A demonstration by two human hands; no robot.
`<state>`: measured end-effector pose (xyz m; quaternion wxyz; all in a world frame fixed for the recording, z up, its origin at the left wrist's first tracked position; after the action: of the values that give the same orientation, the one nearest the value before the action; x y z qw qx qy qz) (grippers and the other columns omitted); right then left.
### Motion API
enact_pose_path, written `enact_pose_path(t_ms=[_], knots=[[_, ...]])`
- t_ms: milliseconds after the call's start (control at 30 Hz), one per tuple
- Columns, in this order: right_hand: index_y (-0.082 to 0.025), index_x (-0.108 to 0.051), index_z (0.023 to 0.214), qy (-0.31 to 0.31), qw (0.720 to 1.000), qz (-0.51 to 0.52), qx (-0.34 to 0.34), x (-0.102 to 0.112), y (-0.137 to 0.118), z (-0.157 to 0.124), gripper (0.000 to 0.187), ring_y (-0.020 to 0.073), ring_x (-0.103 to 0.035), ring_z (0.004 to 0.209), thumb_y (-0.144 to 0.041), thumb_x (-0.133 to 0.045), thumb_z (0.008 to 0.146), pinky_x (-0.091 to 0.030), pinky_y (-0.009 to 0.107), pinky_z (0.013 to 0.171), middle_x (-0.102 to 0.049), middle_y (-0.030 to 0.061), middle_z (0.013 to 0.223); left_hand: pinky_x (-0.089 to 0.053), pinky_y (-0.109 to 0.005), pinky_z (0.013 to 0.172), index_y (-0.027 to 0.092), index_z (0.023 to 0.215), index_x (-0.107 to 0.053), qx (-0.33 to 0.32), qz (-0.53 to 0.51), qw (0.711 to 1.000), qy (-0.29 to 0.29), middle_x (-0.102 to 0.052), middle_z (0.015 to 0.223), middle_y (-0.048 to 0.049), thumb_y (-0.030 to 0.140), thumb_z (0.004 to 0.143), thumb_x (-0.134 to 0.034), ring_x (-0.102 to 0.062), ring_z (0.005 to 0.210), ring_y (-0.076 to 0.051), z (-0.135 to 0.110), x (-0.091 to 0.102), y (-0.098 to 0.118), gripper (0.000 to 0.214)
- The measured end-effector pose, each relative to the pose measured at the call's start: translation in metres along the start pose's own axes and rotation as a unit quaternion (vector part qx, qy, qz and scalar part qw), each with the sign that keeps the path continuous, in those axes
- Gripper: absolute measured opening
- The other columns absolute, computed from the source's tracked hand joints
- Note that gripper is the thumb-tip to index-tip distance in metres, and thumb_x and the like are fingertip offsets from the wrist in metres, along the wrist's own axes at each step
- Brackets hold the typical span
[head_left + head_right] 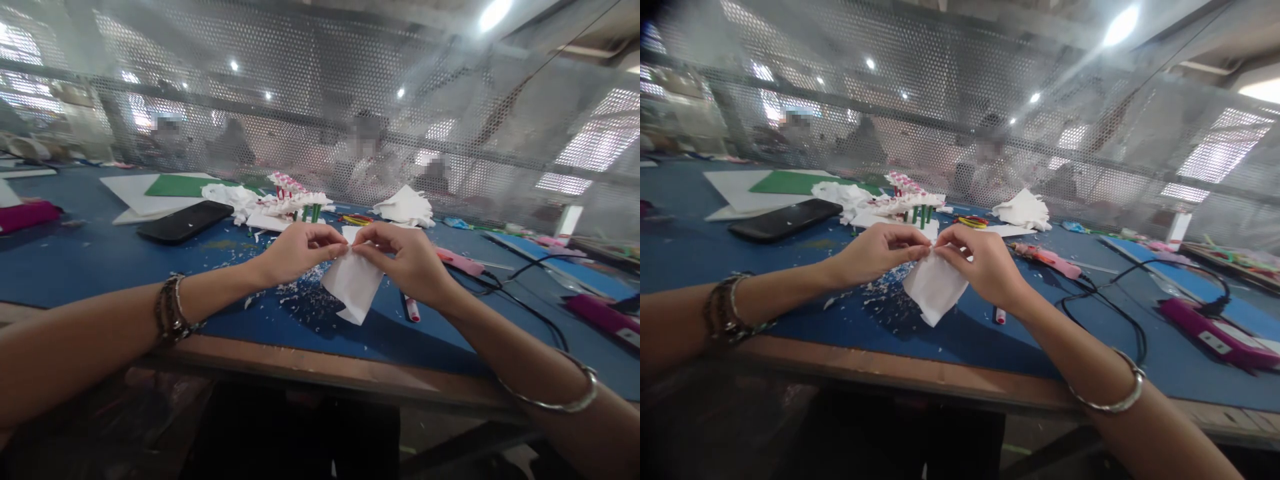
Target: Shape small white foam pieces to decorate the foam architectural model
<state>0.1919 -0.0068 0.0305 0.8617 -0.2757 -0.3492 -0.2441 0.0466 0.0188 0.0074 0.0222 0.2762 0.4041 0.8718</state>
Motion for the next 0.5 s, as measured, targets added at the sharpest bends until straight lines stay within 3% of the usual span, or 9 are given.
enact_pose_path(t_ms=[233, 500], knots=[[-0.015, -0.052, 0.070, 0.005, 1.000, -0.009, 0.001, -0.0029, 0.0029, -0.0012, 0.013, 0.0049, -0.038, 0.049, -0.026, -0.051, 0.077, -0.031, 0.018, 0.048, -0.048, -0.0045, 0.057, -0.040, -0.020, 0.055, 0.012, 0.077, -0.063, -0.049, 0.047, 0.997, 0.022, -0.062, 0.070, -0.0032, 0.025, 0.073, -0.053, -0.053, 0.063, -0.010, -0.0003, -0.0005, 0.0000, 0.017], [-0.018, -0.047, 0.070, 0.088, 0.996, -0.028, 0.002, -0.0086, 0.0024, -0.0059, 0.010, 0.0054, -0.040, 0.049, -0.025, -0.050, 0.076, -0.032, 0.020, 0.049, -0.049, -0.0044, 0.059, -0.045, -0.021, 0.060, 0.012, 0.083, -0.065, -0.039, 0.043, 0.996, 0.065, -0.065, 0.081, -0.0063, 0.018, 0.075, -0.050, -0.057, 0.071, -0.012, -0.0071, -0.0038, 0.0098, 0.018]])
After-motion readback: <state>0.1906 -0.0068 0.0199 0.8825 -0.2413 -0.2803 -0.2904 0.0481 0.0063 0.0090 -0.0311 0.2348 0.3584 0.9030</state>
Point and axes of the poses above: each hand's wrist, its own z-axis towards the middle knuckle, its own x-axis out of the back of the hand, y = z × x, the point moved 3 cm from there along z, towards the middle knuckle
